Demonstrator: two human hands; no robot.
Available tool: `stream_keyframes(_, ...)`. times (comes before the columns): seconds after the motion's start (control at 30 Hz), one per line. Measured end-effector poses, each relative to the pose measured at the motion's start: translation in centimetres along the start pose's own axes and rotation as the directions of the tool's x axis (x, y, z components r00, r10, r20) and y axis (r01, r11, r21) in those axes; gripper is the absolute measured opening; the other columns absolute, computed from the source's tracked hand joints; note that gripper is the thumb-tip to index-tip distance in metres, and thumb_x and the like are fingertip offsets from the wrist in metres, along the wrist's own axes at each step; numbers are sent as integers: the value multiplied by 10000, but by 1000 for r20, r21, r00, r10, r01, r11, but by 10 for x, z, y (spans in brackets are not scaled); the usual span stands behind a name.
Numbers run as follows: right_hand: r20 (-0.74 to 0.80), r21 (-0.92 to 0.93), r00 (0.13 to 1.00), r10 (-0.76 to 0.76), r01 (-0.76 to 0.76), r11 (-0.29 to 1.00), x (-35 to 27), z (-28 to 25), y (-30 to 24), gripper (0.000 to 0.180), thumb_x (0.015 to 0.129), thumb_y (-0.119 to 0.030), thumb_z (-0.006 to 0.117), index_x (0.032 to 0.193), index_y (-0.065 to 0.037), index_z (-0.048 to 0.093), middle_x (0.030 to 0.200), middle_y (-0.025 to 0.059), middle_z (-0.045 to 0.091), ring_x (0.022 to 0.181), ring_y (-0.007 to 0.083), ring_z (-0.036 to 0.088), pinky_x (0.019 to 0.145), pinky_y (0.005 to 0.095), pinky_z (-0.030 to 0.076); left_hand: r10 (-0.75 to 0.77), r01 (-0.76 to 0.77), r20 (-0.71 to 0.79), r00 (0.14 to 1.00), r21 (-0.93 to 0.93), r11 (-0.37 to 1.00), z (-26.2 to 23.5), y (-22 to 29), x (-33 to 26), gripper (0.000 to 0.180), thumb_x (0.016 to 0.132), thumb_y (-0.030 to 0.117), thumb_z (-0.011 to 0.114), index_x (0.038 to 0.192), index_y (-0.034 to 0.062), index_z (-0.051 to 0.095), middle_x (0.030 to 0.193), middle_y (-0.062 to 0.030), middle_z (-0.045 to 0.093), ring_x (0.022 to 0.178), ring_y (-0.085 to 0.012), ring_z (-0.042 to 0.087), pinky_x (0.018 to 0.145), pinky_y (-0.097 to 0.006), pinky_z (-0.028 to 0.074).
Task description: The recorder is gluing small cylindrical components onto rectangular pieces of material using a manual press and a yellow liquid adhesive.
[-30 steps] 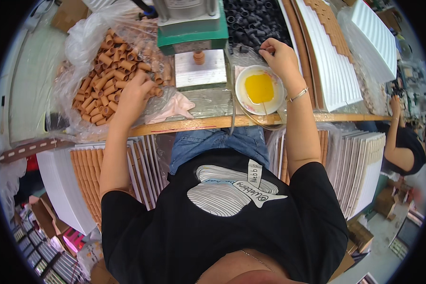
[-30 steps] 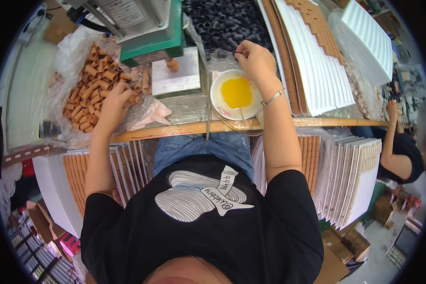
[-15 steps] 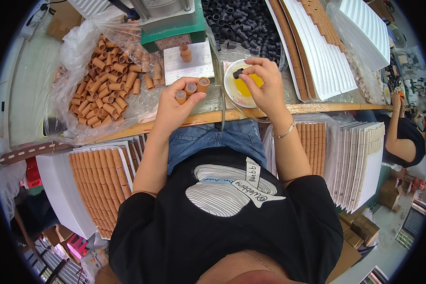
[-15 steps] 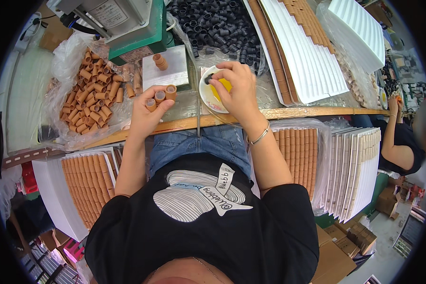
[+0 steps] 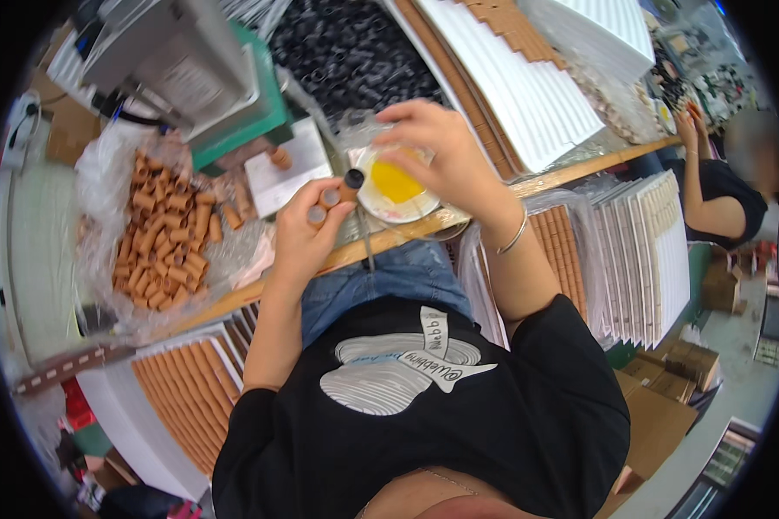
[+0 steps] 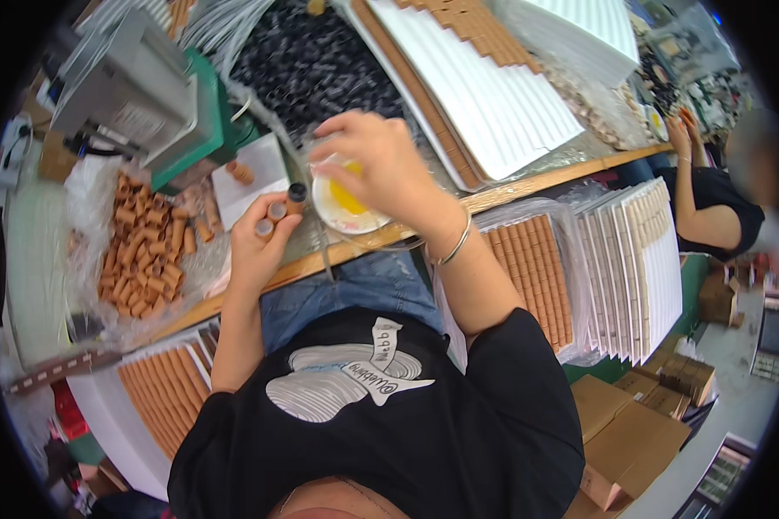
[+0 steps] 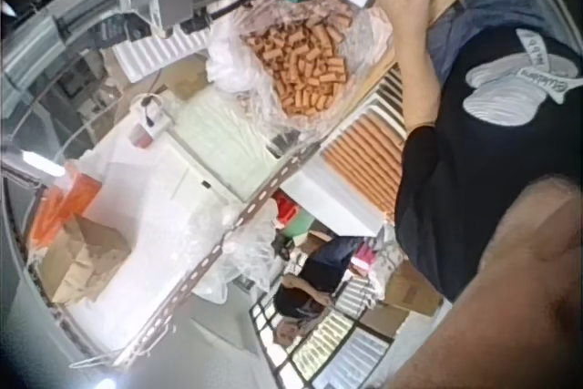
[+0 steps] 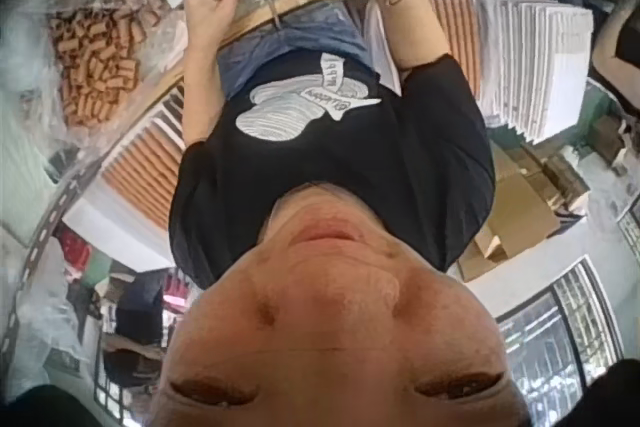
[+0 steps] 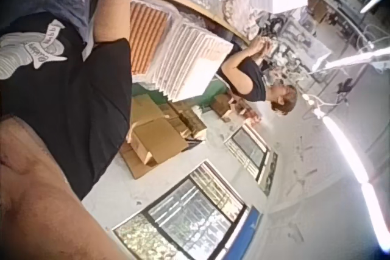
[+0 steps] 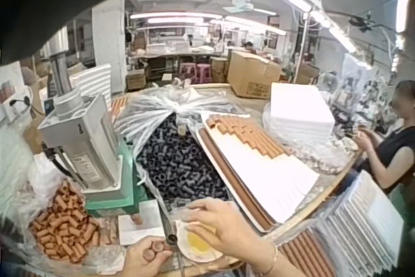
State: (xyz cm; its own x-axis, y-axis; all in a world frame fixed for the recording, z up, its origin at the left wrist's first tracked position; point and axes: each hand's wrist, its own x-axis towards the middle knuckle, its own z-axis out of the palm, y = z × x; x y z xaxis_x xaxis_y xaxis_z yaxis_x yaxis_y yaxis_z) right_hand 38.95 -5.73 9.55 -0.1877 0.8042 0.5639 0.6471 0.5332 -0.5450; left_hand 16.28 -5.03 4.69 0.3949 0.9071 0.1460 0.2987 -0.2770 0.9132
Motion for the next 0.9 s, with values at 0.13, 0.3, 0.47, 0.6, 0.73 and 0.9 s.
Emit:
stream_keyframes(0.13,-335,-151,816,471,-540,828,22,-68,102,199,841,-257,699,896,-67,717,908,87,704,799,230,657,730,336,510,-73,78,35,997,-157,985,-6,-14,1,225,865,66,660,1080,32,602,929,-43,683,847,-110,605,776,-254,478)
stream_keyframes(0.3,-469,-350,645,603,-763,544,41,-101,228,444,790,-429,730,1046,-71,678,1030,174,683,962,320,652,809,393,511,-142,163,99,985,-263,951,-11,-16,2,224,884,34,632,1100,31,574,976,-43,686,868,-84,603,787,-235,476)
stream_keyframes(0.47,-409,-427,604,684,-789,441,53,-94,253,422,791,-412,729,969,-32,690,993,182,693,946,327,664,823,411,511,-170,169,4,985,-173,970,-19,1,6,258,841,45,687,1079,35,588,987,-44,666,827,-94,586,777,-244,470)
stream_keyframes(0.6,-480,-351,692,540,-715,604,36,-118,255,383,782,-344,769,962,-20,673,902,118,711,782,176,680,700,308,525,-34,41,-102,994,72,997,-28,-3,16,301,755,76,760,1017,17,624,977,-69,664,865,-142,600,800,-268,465)
stream_keyframes(0.73,-222,-117,898,381,-412,904,22,-79,101,215,822,-89,732,1003,-15,645,910,55,706,718,79,638,655,231,508,24,1,-152,988,165,986,-33,-1,19,296,761,75,755,1023,14,629,975,-82,666,887,-170,618,804,-276,471)
stream_keyframes(0.9,123,-39,989,83,-79,996,15,12,-1,469,726,-59,760,1164,-106,597,941,21,688,750,157,603,716,290,449,116,-100,-73,991,194,976,-44,11,25,287,768,70,743,1035,48,638,940,-111,669,869,-246,645,780,-310,493)
